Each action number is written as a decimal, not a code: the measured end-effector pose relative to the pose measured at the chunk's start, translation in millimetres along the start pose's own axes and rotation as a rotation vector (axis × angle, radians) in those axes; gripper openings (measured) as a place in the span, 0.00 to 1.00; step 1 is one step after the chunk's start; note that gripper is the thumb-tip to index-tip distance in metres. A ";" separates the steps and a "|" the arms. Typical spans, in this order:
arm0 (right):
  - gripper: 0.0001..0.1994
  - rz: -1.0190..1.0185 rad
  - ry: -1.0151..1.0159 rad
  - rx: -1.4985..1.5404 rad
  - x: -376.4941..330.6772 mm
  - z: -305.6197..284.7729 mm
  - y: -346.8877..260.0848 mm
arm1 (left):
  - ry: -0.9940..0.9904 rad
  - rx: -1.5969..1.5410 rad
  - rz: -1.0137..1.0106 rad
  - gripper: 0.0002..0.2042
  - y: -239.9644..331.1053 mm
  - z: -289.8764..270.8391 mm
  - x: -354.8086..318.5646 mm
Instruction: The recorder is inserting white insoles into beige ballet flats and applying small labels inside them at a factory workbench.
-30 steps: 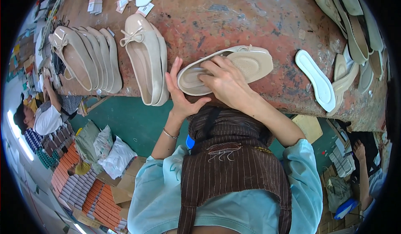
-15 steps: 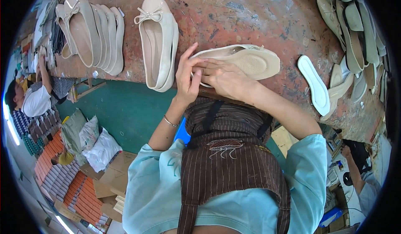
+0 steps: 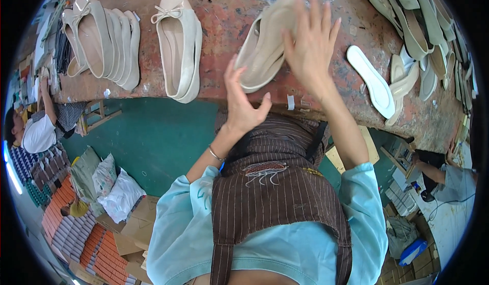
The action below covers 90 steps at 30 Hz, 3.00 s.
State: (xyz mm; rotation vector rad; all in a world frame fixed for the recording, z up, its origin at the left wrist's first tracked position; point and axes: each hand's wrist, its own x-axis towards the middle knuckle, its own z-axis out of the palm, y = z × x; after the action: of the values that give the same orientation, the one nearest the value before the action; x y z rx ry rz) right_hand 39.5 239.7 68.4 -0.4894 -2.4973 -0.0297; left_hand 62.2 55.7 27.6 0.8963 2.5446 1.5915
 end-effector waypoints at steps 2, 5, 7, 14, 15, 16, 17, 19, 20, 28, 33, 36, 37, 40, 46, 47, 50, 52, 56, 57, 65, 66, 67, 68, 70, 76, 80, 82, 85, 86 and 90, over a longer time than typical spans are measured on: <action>0.21 0.179 -0.208 0.435 22.2 -6.2 6.6 | -0.012 0.053 -0.010 0.39 1.4 16.6 -10.1; 0.24 0.179 -0.500 0.837 11.5 -22.7 3.0 | 0.043 0.064 -0.052 0.46 -9.1 21.3 -4.2; 0.24 0.001 -0.576 0.760 -17.5 -49.2 -12.1 | 0.021 -0.001 -0.009 0.48 -21.8 18.8 -6.1; 0.22 -0.067 -0.417 0.471 -62.5 -13.5 -15.2 | 0.058 0.123 0.049 0.57 -18.0 41.0 -10.9; 0.22 -0.065 -0.420 0.467 -52.7 5.1 -14.5 | 0.097 0.157 0.047 0.57 -15.9 42.6 -6.8; 0.22 -0.069 -0.374 0.445 -41.5 25.1 -12.1 | 0.132 0.185 0.048 0.57 -14.3 45.9 -1.4; 0.23 -0.086 -0.331 0.435 -34.2 33.3 -13.7 | 0.137 0.186 0.041 0.57 -16.7 46.7 -2.4; 0.24 -0.081 -0.366 0.445 -26.7 24.8 -16.3 | 0.126 0.201 0.056 0.56 -24.4 47.7 -7.9; 0.24 -0.068 -0.392 0.450 -22.9 21.4 -19.0 | 0.139 0.206 0.050 0.56 -27.1 47.9 -7.9; 0.27 -0.024 -0.622 0.316 -13.5 29.5 -25.8 | 0.159 0.190 0.098 0.53 -22.1 46.4 -4.5; 0.33 -0.196 -0.417 0.315 -53.2 17.2 -25.5 | 0.171 0.190 0.076 0.52 -24.8 49.7 -7.0; 0.32 -0.154 -0.626 0.313 -13.4 19.8 -23.1 | 0.159 0.169 0.082 0.50 -20.9 48.1 -6.0; 0.31 -0.081 -0.780 0.320 3.0 21.7 -24.0 | 0.163 0.182 0.085 0.49 -22.8 47.5 -3.3; 0.32 -0.123 -0.551 0.270 -11.5 9.2 -36.3 | 0.154 0.184 0.080 0.49 -22.9 46.9 -5.6; 0.29 -0.151 -0.513 0.042 -6.9 27.2 -34.5 | 0.148 0.208 0.062 0.49 -16.6 50.7 -0.7; 0.26 -0.162 -0.669 -0.070 4.0 35.5 -34.4 | 0.157 0.237 0.068 0.53 -20.3 54.1 0.9; 0.26 -0.133 -0.410 -0.060 -19.0 47.4 -35.1 | 0.135 0.275 0.071 0.53 -25.6 51.2 -5.9; 0.27 -0.138 -0.287 0.012 -25.3 47.3 -37.2 | 0.134 0.239 0.043 0.51 -22.6 51.1 -5.7; 0.23 -0.170 -0.456 -0.097 -2.7 64.6 -31.2 | 0.133 0.248 0.060 0.49 -19.6 53.1 -0.3; 0.21 -0.200 -0.340 -0.194 -2.7 71.6 -29.3 | 0.151 0.259 0.066 0.49 -18.9 55.0 2.7; 0.19 0.069 -0.577 1.115 -10.7 -28.0 47.1 | 0.222 -0.212 -0.297 0.22 15.0 -28.3 38.2; 0.20 0.128 -0.485 0.910 -16.7 -44.7 69.0 | 0.305 -0.332 -0.390 0.21 30.0 -50.9 44.4; 0.20 0.236 -0.392 0.651 -29.9 -49.7 94.1 | 0.374 -0.138 -0.200 0.19 25.4 -70.5 49.7; 0.22 0.238 -0.374 0.298 -54.2 -46.7 133.3 | 0.423 0.051 -0.011 0.17 18.6 -88.2 56.4; 0.24 0.181 -0.397 -0.005 -89.0 -46.1 184.2 | 0.421 0.021 -0.152 0.13 20.0 -115.8 71.8; 0.23 0.346 -0.519 0.009 -101.0 -62.1 201.2 | 0.080 0.459 -0.294 0.14 -23.5 -126.9 53.1; 0.16 0.407 -0.375 0.160 -85.4 -65.2 204.0 | 0.094 0.771 -0.232 0.14 -14.9 -139.5 30.5; 0.13 0.449 -0.334 0.286 -64.0 -72.4 192.4 | 0.196 0.972 -0.119 0.15 -30.9 -144.0 18.0; 0.12 0.512 -0.166 0.477 -33.3 -83.3 189.7 | 0.249 0.784 -0.249 0.15 -35.8 -131.9 17.9; 0.12 0.524 -0.146 0.464 -25.9 -81.5 196.1 | 0.246 0.626 -0.354 0.15 -33.8 -129.6 19.9; 0.09 0.338 -0.018 0.035 9.8 -68.0 244.3 | 0.032 0.553 -0.413 0.12 -17.3 -138.5 27.0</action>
State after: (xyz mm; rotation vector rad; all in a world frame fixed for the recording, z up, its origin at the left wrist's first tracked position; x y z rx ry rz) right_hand 155.1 461.9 108.7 -0.8921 -2.3959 0.1503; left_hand -9.6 -51.1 88.0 0.3052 2.9842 0.8123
